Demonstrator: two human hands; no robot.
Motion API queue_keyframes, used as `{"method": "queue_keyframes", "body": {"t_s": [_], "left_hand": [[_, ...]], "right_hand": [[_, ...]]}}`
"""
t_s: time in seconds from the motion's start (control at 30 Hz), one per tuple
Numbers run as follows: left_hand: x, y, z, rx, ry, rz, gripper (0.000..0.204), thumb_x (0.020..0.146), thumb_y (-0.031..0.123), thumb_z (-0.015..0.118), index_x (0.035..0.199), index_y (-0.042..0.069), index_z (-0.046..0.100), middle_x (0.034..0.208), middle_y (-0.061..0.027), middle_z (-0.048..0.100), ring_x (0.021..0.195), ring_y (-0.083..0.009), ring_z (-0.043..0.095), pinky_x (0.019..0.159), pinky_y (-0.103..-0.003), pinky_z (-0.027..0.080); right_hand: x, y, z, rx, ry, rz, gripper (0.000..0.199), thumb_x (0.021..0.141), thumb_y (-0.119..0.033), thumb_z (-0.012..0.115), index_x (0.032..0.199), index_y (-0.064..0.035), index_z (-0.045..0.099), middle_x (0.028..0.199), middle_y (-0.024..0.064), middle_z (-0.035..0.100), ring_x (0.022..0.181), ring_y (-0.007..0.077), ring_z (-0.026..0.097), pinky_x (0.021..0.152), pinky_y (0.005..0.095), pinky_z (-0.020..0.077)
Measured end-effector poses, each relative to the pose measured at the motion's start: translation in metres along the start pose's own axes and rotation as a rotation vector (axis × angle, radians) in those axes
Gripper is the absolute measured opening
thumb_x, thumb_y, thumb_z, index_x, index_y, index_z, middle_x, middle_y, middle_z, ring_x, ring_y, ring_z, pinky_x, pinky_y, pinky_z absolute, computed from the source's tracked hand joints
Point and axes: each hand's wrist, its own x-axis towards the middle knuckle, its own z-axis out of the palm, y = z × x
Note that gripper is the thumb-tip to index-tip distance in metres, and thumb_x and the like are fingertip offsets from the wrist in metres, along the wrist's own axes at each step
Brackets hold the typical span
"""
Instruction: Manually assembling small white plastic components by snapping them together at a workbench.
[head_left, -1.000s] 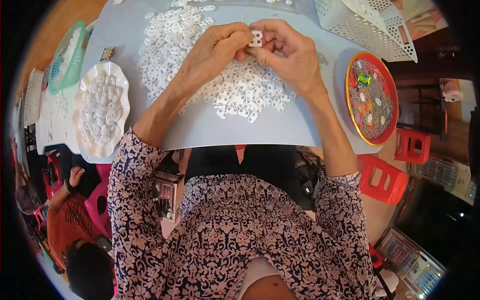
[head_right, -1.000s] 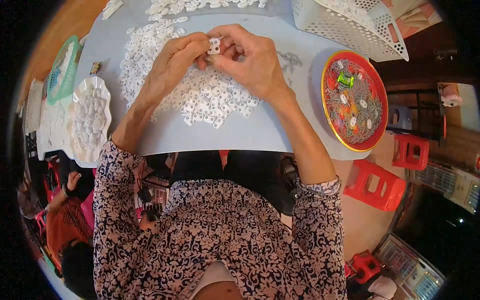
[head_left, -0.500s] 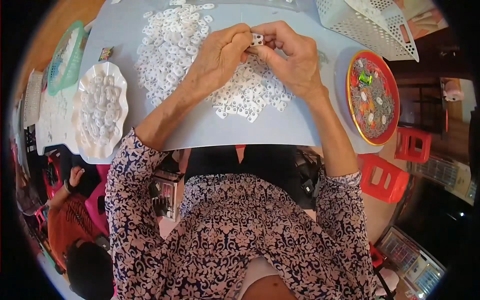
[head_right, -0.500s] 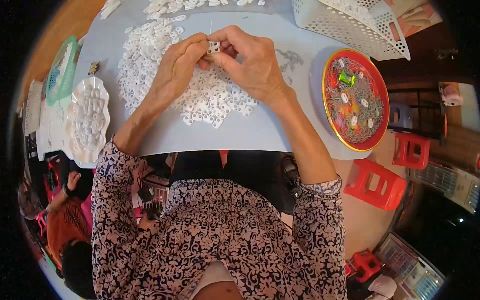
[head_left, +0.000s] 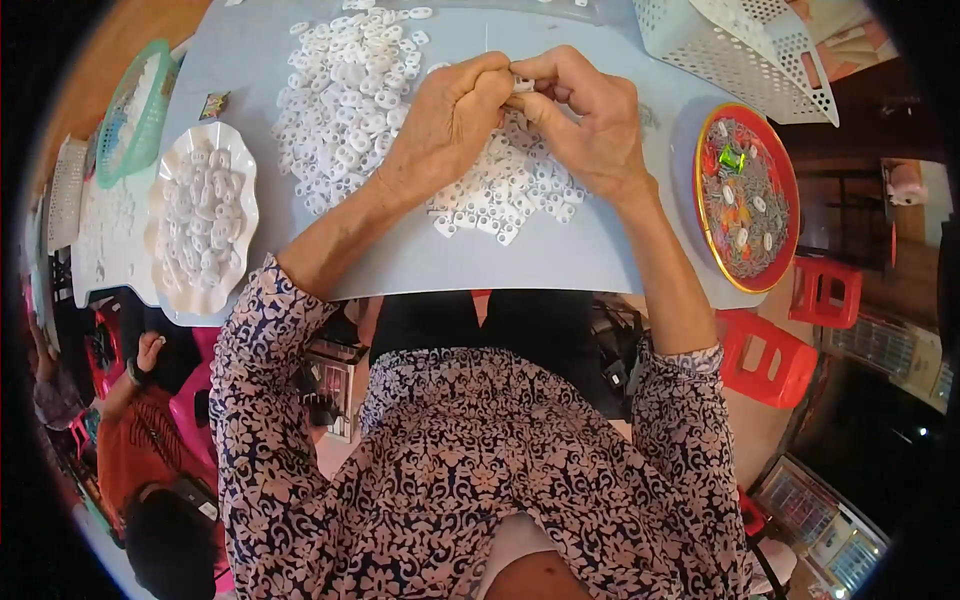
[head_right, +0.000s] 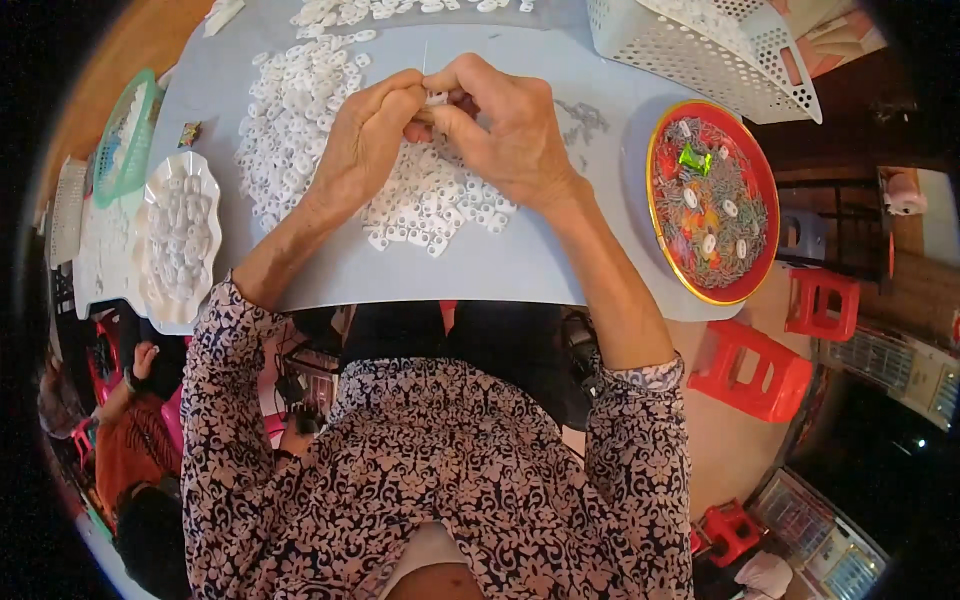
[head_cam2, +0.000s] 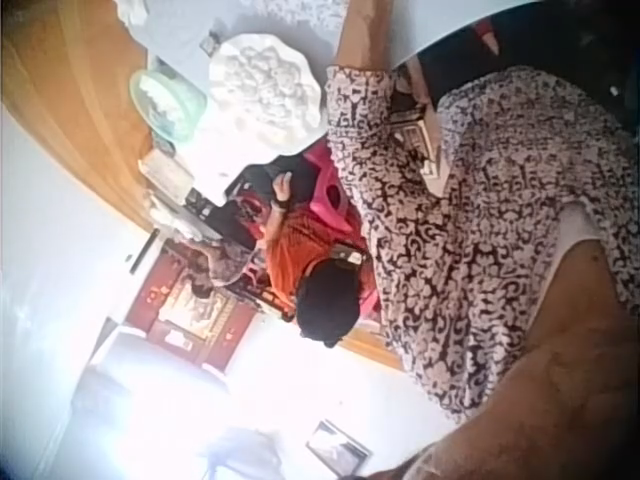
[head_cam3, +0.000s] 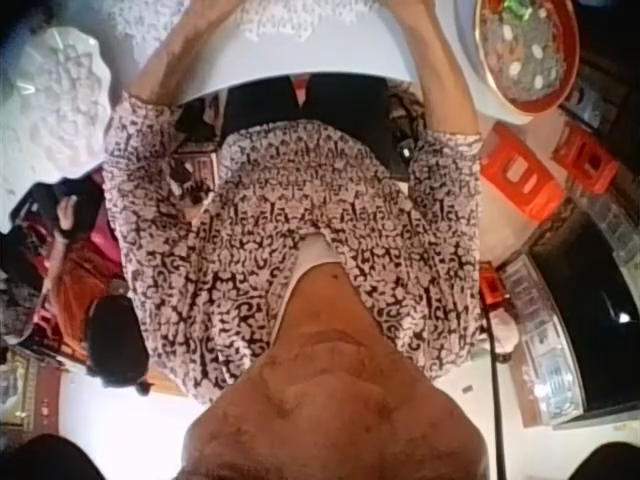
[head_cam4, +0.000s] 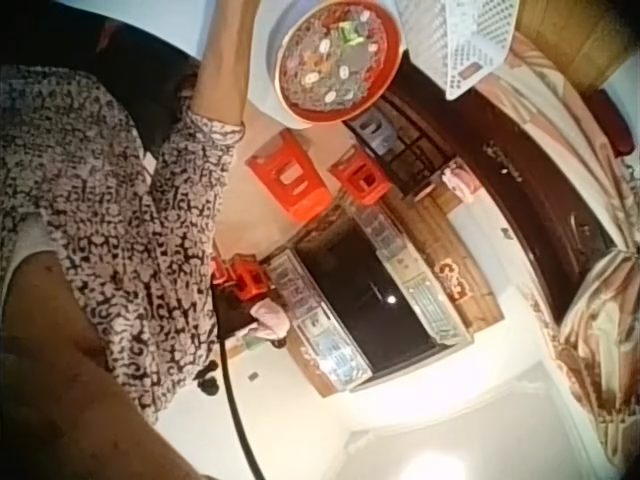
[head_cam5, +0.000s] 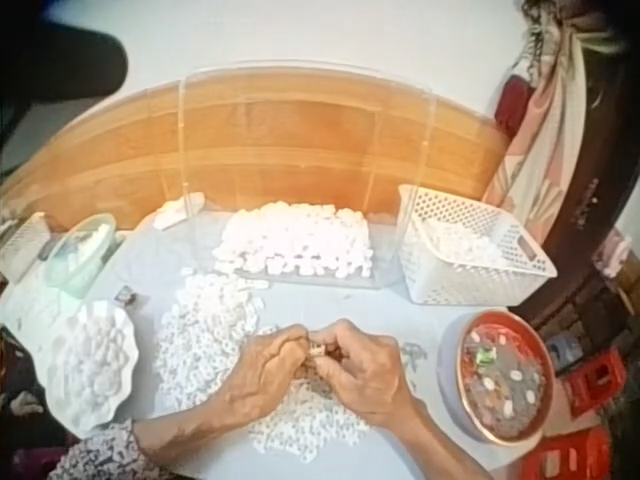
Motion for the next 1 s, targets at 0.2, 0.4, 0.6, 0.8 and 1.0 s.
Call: {"method": "queue_keyframes", "body": {"t_s": [0.2,0.4,0.6,0.8,1.0], "left_hand": [[-0.004,0.007,0.003,0.013,-0.016,0.026,0.028,0.092,0.018,0.038,0.073,0.0,0.046,0.062,-0.0032,0.042,0.059,-0.0104,0.04,0.053,-0.028,0.038],[0.003,0.0,-0.006,0.026,-0.044,-0.014,0.028,0.092,0.019,0.039,0.074,-0.001,0.047,0.063,-0.0037,0.045,0.06,-0.0114,0.041,0.055,-0.028,0.039],[0.003,-0.001,-0.004,0.101,-0.064,0.05,0.028,0.093,0.021,0.041,0.077,0.0,0.05,0.063,-0.0021,0.046,0.06,-0.0105,0.042,0.055,-0.029,0.038],[-0.001,0.001,-0.002,0.074,-0.055,-0.002,0.022,0.091,0.017,0.05,0.077,0.001,0.055,0.063,-0.0011,0.05,0.057,-0.008,0.043,0.053,-0.026,0.037],[0.007,-0.003,-0.012,-0.069,0.044,0.062,0.018,0.09,0.016,0.051,0.081,0.002,0.059,0.066,0.0003,0.055,0.062,-0.0059,0.049,0.055,-0.022,0.038]], "right_hand": [[-0.002,0.005,0.0,-0.004,0.038,-0.107,0.012,0.08,-0.007,0.068,0.087,-0.0005,0.061,0.069,0.0062,0.066,0.059,0.0125,0.062,0.054,0.0243,0.0491],[0.002,0.016,-0.007,0.414,-0.015,0.165,0.014,0.091,-0.009,0.058,0.098,0.002,0.064,0.074,0.0027,0.063,0.061,0.0069,0.055,0.055,0.0204,0.0457],[0.002,0.011,-0.012,0.349,-0.105,0.265,0.015,0.09,-0.008,0.058,0.098,0.0029,0.064,0.075,0.0026,0.062,0.062,0.0058,0.054,0.056,0.0195,0.0453],[0.001,0.014,-0.012,0.367,-0.076,0.279,0.013,0.088,-0.006,0.059,0.097,0.0027,0.063,0.075,0.0015,0.062,0.062,0.006,0.054,0.056,0.0196,0.0449],[0.011,0.007,-0.025,0.282,0.087,0.21,0.01,0.087,-0.006,0.06,0.094,0.0013,0.063,0.075,0.0008,0.062,0.064,0.0052,0.055,0.058,0.0201,0.045]]}}
